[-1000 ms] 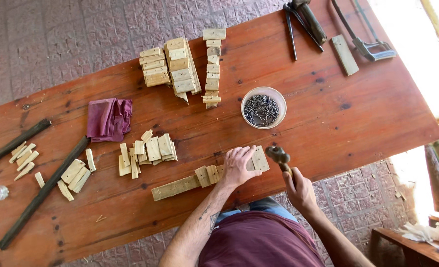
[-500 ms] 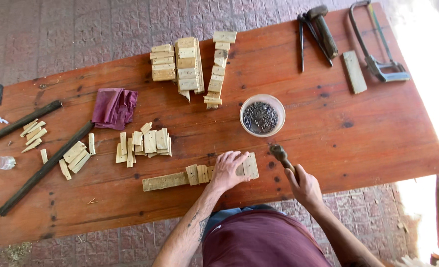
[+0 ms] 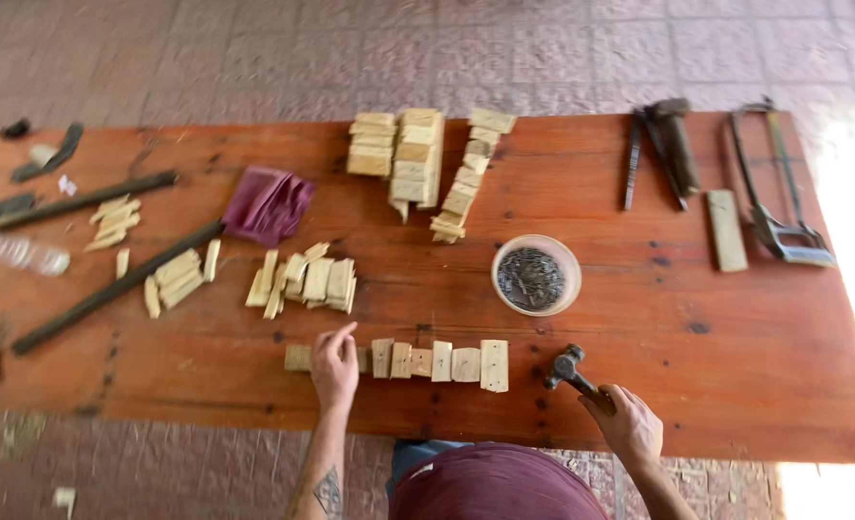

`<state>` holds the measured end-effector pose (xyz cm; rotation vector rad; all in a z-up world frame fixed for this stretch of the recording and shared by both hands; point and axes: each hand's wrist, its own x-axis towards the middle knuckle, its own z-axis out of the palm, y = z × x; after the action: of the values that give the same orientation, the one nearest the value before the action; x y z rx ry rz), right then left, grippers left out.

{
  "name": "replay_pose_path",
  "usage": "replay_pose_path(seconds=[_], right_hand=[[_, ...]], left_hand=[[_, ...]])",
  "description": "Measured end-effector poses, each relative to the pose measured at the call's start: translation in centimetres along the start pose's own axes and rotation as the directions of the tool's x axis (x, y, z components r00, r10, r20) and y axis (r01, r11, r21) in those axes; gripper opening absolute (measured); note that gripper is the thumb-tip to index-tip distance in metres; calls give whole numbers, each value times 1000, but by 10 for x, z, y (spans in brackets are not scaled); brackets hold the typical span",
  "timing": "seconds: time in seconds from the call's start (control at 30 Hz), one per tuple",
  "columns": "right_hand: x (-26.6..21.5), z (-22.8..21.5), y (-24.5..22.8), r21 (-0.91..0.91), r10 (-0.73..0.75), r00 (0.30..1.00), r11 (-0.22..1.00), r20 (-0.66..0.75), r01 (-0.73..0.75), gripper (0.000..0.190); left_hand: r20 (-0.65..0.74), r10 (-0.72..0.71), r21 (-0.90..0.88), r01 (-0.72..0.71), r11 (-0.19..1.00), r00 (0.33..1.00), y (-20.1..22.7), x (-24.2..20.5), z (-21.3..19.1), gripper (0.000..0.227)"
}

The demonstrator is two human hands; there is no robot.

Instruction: The person assembles small wooden blocks into a linear structure by placing nails into pre-drilled holes and hammering them in. The person repeatedly picks up nails, positions them, and uses a hammer to secure the blocks together on a wooden workbench.

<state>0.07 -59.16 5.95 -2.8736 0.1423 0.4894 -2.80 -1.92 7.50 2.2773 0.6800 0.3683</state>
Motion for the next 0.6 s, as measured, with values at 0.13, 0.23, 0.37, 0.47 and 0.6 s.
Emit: replay_pose_path(seconds=[0.13,0.23,0.37,0.47,0.6], right_hand=[[8,2,-3,7,19,1000,1000,-13,-19,47],[20,7,4,49,-33,999,998,-41,35,45],[31,16,15,71,-119,993,990,-28,121,48],[35,16,15,58,-130,992,990,-3,130,45],[38,18,13,43,-178,984,983,-3,178,47]], left_hand=[[-112,56,143,-40,989,992,-46,-8,-24,31],[-49,60,160,-51,986,997,-31,-17,-29,29],[152,42,68,-53,996,987,-12,-37,-7,27],[198,116,125,-142,982,973,-11,-42,12,22],[197,111,181,-148,972,974,-9,-42,18,21]])
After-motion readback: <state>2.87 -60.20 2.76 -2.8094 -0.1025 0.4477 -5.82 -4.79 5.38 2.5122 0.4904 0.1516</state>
